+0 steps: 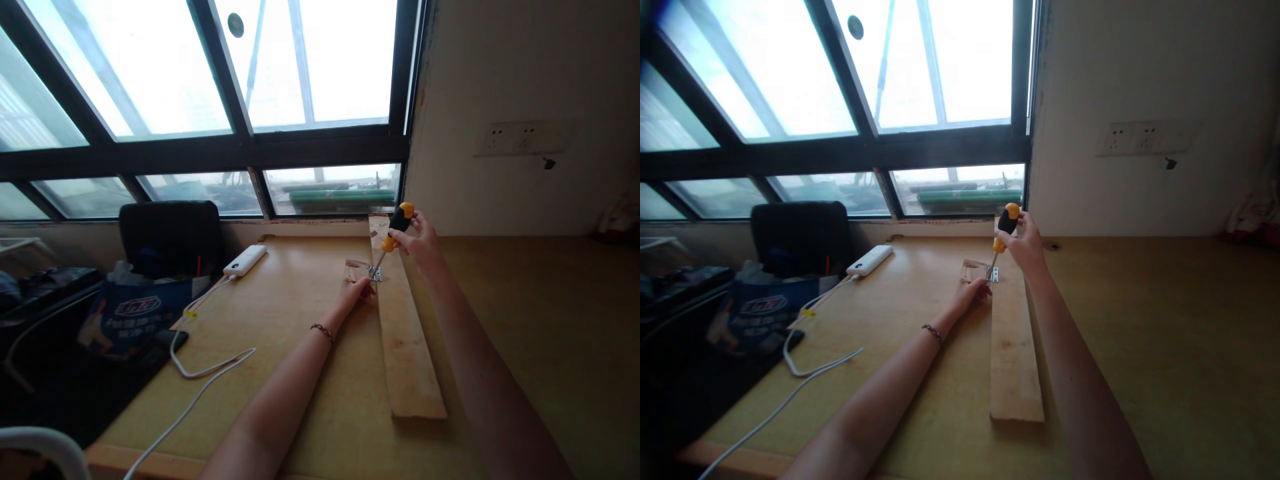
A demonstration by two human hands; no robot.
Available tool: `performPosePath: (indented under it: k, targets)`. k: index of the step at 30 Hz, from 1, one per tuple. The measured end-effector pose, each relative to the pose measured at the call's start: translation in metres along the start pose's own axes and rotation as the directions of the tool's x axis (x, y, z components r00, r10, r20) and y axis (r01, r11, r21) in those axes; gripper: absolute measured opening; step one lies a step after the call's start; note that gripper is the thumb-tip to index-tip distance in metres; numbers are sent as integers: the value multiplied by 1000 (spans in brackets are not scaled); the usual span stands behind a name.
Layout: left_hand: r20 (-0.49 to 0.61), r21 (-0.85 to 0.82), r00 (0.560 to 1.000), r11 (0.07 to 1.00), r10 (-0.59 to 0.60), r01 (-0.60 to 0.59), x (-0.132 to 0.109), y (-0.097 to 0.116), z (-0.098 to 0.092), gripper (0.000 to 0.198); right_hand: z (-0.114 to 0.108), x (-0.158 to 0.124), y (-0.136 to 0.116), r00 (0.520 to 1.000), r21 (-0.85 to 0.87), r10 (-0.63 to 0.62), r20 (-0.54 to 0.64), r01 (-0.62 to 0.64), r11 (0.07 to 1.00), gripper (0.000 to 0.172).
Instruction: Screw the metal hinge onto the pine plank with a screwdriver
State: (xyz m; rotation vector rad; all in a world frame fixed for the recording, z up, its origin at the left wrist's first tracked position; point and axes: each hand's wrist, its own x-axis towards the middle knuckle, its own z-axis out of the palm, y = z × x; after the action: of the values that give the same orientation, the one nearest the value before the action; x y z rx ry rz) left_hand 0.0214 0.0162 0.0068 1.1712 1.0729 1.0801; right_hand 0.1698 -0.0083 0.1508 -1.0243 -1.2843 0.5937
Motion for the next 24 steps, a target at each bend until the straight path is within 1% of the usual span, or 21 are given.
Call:
performPosePath:
  k: [2,4,7,9,10,11,13,15,16,18,20,21,22,24]
  targets:
    - [3,5,1000,1000,18,-18,1,-1,-1,21,-1,1,1,999,-57,-26,-39,24,998,40]
    - [10,-3,999,999,42,-42,1,-3,-1,21,-2,1,0,998,-49,-23,-61,20,999,42]
    - [23,-21,998,998,61,-60,2,-5,-2,21,-2,1,-4,999,112,32,-16,-30,993,48]
    - [32,-22,997,998,67,-67,2,-5,-2,21,-1,1,-6,998,207,57,22,-61,977,45]
    - [34,-21,997,997,70,-69,2,-5,-1,21,-1,1,-6,998,212,58,22,-62,975,43]
    - [35,-18,997,997,71,-71,2,-5,-1,21,-2,1,-5,999,183,49,4,-49,982,41]
    - [31,-14,997,997,76,-76,1,-4,-1,20,-3,3,-2,998,49,0,-57,3,999,40]
    - [25,-10,996,996,84,-84,0,-3,0,20,-4,5,2,991,-83,-62,-115,52,995,43]
    - [24,-8,996,996,87,-87,-1,-2,0,20,-4,5,3,988,-105,-81,-129,68,992,45]
    - [22,-5,996,996,89,-89,-1,-2,0,21,-4,5,3,991,-44,-80,-104,76,996,51]
    - [22,2,996,996,91,-91,-1,-2,0,21,-3,3,0,998,68,-57,-29,59,996,53]
    - [20,9,996,996,92,-93,0,-3,-1,21,-2,2,-1,999,97,-48,6,47,994,52]
    - [20,17,996,996,93,-93,0,-4,-1,21,-2,1,-2,999,92,-44,21,42,995,49]
    - [22,27,996,995,92,-92,1,-5,-2,21,-3,0,-4,998,-19,-62,-16,62,998,47]
